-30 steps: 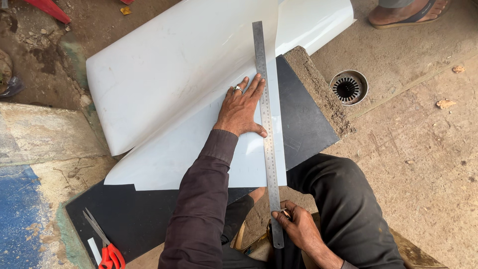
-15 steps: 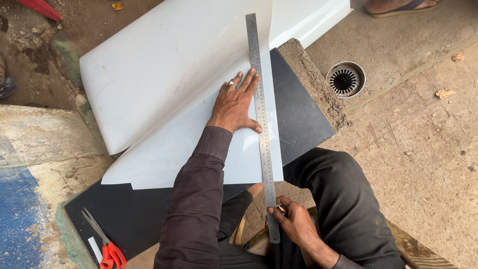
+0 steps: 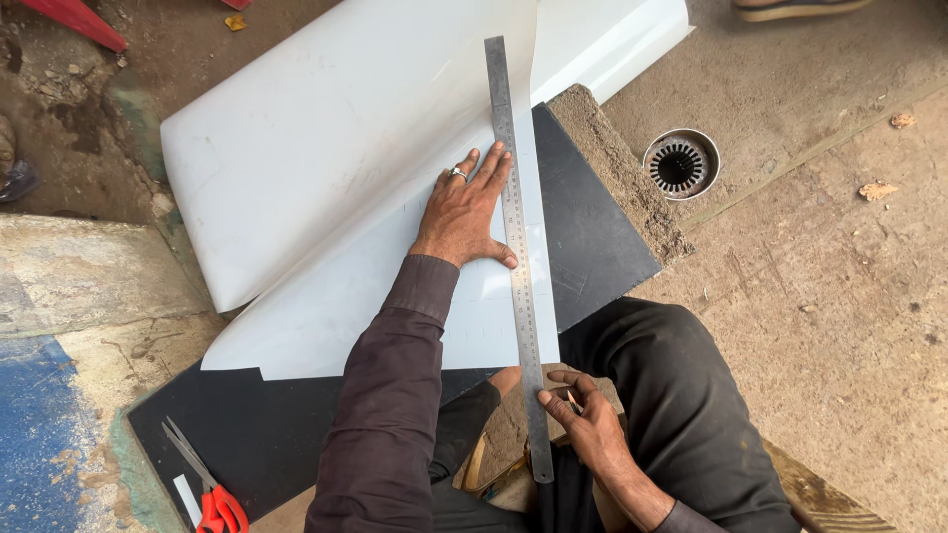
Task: The person sits on a chair with a large white plastic sheet across their lap and marks measurement lines on it with a pencil, holding the sheet steady with one hand. They reposition the sheet, then place a long steel ruler across it and continue marking straight lines along the ruler edge.
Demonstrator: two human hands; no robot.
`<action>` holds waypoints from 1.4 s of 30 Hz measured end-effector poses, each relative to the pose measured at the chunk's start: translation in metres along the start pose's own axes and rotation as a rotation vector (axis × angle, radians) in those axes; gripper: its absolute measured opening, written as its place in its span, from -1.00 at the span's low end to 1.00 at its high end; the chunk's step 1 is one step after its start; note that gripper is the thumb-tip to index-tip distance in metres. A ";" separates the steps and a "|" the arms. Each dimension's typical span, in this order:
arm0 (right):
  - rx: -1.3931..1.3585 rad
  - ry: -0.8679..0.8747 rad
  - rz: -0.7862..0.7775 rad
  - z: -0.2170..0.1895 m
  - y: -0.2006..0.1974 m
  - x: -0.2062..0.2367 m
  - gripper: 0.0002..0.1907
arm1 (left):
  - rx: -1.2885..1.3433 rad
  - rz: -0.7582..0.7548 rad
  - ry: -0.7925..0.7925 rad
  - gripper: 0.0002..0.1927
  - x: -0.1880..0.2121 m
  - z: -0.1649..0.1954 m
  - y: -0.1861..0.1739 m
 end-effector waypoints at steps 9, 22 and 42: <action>-0.094 0.100 0.128 -0.013 -0.018 0.012 -0.47 | -0.016 -0.009 -0.003 0.58 -0.001 -0.003 0.005; -0.313 -0.384 0.143 -0.167 -0.073 -0.011 -0.68 | -0.027 -0.039 -0.018 0.60 -0.002 -0.004 0.012; -0.901 -0.301 -0.316 -0.240 -0.043 -0.042 -0.75 | -0.159 0.002 0.076 0.59 -0.004 0.010 -0.001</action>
Point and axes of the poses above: each hand's wrist, its own x-axis away from the middle knuckle, its own y-axis out of the palm, z = x × y, the point moved 10 cm from there along -x, towards the middle knuckle, and after that the axes turned 4 degrees about z, right-handed, at the moved point
